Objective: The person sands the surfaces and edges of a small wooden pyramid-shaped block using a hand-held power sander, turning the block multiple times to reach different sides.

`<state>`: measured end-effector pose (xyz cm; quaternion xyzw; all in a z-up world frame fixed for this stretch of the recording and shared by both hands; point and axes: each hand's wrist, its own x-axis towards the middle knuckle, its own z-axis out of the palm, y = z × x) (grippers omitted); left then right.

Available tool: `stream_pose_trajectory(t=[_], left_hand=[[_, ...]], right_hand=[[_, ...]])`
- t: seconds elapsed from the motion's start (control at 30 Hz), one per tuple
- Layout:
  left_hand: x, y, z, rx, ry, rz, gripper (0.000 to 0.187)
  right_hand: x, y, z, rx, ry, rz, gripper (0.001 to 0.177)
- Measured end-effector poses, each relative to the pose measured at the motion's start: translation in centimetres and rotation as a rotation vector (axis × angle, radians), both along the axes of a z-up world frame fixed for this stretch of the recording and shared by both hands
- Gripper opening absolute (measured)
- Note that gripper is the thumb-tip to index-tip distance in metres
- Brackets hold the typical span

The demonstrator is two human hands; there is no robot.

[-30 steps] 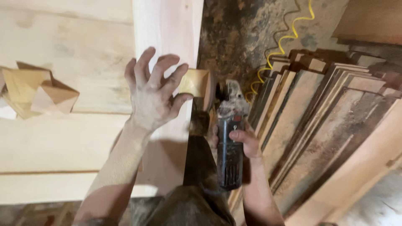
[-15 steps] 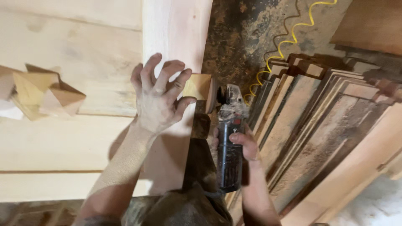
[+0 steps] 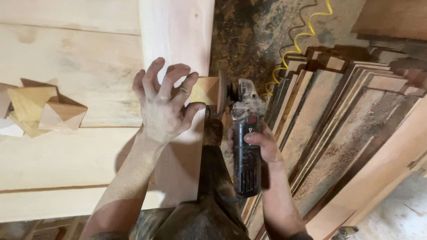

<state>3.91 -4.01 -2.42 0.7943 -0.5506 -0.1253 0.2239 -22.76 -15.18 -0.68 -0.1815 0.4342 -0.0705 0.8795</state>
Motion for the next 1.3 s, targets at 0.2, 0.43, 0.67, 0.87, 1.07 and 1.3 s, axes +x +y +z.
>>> stream_pose_trajectory(t=[0.2, 0.43, 0.67, 0.87, 1.07, 1.3], left_hand=[[0.1, -0.1, 0.6, 0.023, 0.000, 0.015, 0.062], [0.1, 0.1, 0.2, 0.003, 0.004, -0.006, 0.064], [0.2, -0.2, 0.3, -0.008, 0.009, 0.002, 0.064], [1.7, -0.6, 0.3, 0.023, 0.115, -0.057, 0.068], [1.2, -1.6, 1.5, -0.130, 0.101, 0.144, 0.078], [-1.8, -1.0, 1.6, 0.085, 0.052, 0.354, 0.077]], right_hand=[[0.3, 0.3, 0.9, 0.025, 0.095, 0.048, 0.060], [0.2, -0.4, -0.6, 0.005, -0.002, -0.011, 0.055], [-0.9, 1.3, -0.3, 0.015, -0.034, 0.040, 0.052], [-1.6, 0.4, -0.3, -0.018, -0.168, -0.143, 0.052], [-1.8, -0.7, 2.5, -0.010, -0.029, -0.220, 0.059], [-1.2, 0.3, 0.8, -0.009, -0.119, -0.246, 0.058]])
